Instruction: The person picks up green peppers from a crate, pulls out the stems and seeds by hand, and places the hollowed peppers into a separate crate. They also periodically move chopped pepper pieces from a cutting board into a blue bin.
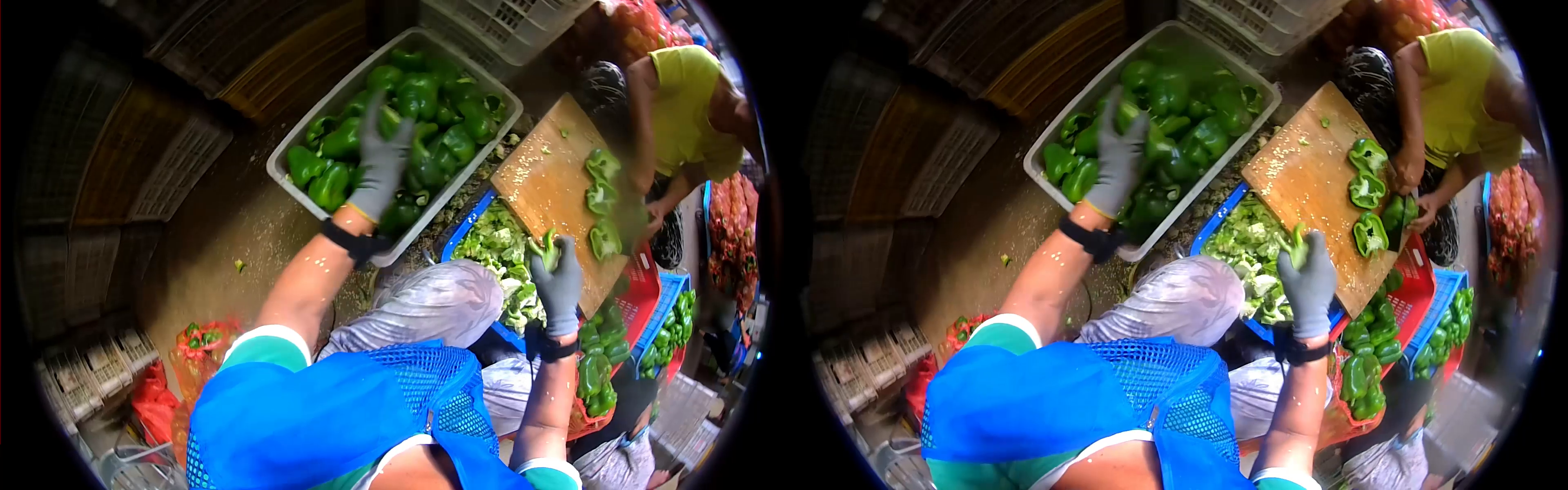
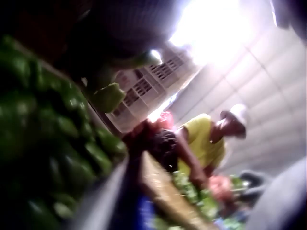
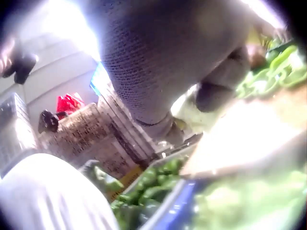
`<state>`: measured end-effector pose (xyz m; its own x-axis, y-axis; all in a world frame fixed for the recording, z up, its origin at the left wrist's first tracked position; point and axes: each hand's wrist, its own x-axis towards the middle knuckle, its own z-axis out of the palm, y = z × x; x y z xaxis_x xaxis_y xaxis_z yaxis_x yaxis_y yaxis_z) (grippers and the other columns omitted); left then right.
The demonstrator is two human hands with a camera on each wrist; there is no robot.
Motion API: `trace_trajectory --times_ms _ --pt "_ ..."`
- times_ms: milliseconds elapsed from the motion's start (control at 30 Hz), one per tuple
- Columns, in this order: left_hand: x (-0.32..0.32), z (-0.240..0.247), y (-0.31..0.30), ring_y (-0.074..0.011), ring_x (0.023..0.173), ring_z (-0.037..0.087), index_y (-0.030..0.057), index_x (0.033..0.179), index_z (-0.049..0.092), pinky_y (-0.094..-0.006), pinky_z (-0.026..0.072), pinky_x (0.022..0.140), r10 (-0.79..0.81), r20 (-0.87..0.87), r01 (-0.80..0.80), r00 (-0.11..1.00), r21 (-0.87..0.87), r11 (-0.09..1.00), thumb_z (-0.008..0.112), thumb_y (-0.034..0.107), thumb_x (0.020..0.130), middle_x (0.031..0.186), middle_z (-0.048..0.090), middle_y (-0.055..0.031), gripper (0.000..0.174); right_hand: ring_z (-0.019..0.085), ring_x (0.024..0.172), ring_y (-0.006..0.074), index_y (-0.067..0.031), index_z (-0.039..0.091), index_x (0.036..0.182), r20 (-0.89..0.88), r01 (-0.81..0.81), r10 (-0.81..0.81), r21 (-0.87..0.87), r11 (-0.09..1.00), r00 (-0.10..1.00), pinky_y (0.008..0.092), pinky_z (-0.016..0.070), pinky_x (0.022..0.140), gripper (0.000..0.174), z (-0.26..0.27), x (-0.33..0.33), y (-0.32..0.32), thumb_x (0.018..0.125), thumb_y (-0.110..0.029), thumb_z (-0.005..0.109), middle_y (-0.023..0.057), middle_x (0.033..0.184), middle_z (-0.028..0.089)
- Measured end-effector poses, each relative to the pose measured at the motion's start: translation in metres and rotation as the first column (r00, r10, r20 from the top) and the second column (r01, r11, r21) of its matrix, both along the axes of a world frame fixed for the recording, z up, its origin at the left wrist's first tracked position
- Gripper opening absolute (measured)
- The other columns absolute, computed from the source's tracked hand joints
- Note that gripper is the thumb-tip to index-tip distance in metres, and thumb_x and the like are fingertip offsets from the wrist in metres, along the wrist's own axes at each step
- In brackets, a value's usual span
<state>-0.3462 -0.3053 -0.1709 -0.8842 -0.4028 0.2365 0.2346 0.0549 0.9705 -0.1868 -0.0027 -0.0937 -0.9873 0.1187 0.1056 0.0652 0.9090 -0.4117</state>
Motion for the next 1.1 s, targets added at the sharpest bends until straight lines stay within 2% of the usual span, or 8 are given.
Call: trace_trajectory --times_ms 167,300,433,633,767,900,1033,1100 --pt "-0.031 0.007 -0.038 -0.0368 0.135 0.029 0.0223 0.142 0.038 -0.0497 0.0280 0.108 0.059 -0.010 -0.036 0.998 -0.881 0.471 0.065 0.033 0.083 0.149 0.027 -0.0150 0.066 0.062 0.088 0.0374 -0.0078 0.055 0.108 0.301 0.100 -0.132 0.119 0.988 0.944 0.0431 0.0495 0.074 0.047 -0.021 0.065 0.043 0.075 -0.036 0.071 0.0189 0.096 0.064" --pt "-0.048 -0.113 -0.042 -0.0367 0.141 0.018 0.0216 0.132 0.053 -0.0660 0.0115 0.107 0.001 0.332 0.327 0.943 -0.928 -0.180 0.052 0.034 0.085 0.153 0.026 -0.0082 0.048 0.061 0.095 0.0361 -0.0087 0.057 0.114 0.322 0.093 -0.149 0.181 0.979 0.935 0.0423 0.0502 0.077 0.053 -0.018 0.084 0.037 0.074 -0.040 0.071 0.0172 0.108 0.060" --pt "-0.071 -0.060 -0.042 -0.0367 0.138 0.025 0.0158 0.115 0.064 -0.0632 0.0108 0.109 -0.161 0.510 0.508 0.845 -0.859 -0.054 0.052 0.026 0.082 0.145 0.040 -0.0115 0.037 0.061 0.096 0.0345 -0.0059 0.060 0.109 0.226 0.189 -0.209 0.109 0.976 0.952 0.0413 0.0501 0.079 0.040 -0.010 0.079 0.052 0.079 -0.031 0.067 0.0166 0.105 0.062" --pt "-0.019 -0.064 -0.043 -0.0191 0.091 0.062 0.0014 0.105 0.064 -0.0279 0.0485 0.082 -0.486 0.271 0.539 0.831 -0.173 0.825 0.053 0.004 0.086 0.102 0.066 -0.0099 0.023 0.058 0.102 0.0354 -0.0037 0.059 0.109 0.044 0.420 -0.428 0.116 0.900 0.903 0.0407 0.0479 0.086 0.037 -0.048 -0.006 0.109 0.081 -0.027 0.064 0.0193 0.109 0.061" --pt "0.052 -0.019 0.000 -0.0091 0.080 0.059 0.0008 0.108 0.064 -0.0228 0.0473 0.077 -0.676 0.397 0.649 0.621 0.224 0.727 0.051 0.006 0.088 0.097 0.065 -0.0035 0.024 0.053 0.107 0.0375 -0.0031 0.058 0.110 -0.005 0.641 -0.723 0.466 0.609 0.691 0.0425 0.0481 0.086 0.042 -0.064 -0.069 0.125 0.078 -0.029 0.066 0.0185 0.118 0.055" --pt "0.076 0.023 0.039 -0.0126 0.097 0.059 0.0000 0.115 0.062 -0.0265 0.0461 0.088 -0.820 0.470 0.685 0.328 0.479 0.548 0.055 0.008 0.088 0.107 0.065 -0.0058 0.029 0.055 0.105 0.0361 -0.0032 0.058 0.108 0.100 0.383 -0.531 0.581 0.718 0.842 0.0439 0.0484 0.086 0.046 -0.082 -0.079 0.145 0.074 -0.032 0.069 0.0186 0.116 0.057" --pt "0.054 0.014 0.084 -0.0149 0.110 0.055 0.0013 0.127 0.054 -0.0295 0.0429 0.096 -0.928 0.345 0.821 0.140 0.483 0.304 0.064 0.012 0.085 0.121 0.059 -0.0074 0.044 0.065 0.087 0.0359 0.0006 0.058 0.102 0.207 0.546 -0.585 0.218 0.809 0.784 0.0434 0.0508 0.079 0.044 -0.050 -0.059 0.127 0.074 -0.031 0.067 0.0226 0.093 0.066" --pt "0.044 0.008 0.113 -0.0172 0.115 0.052 0.0040 0.136 0.044 -0.0307 0.0412 0.099 -0.954 0.235 0.918 0.184 0.305 0.253 0.070 0.015 0.082 0.130 0.053 -0.0081 0.061 0.066 0.080 0.0233 0.0043 0.061 0.101 0.326 0.551 -0.456 -0.327 0.767 0.828 0.0322 0.0515 0.073 0.046 -0.046 -0.047 0.108 0.075 -0.032 0.070 0.0170 0.089 0.067"
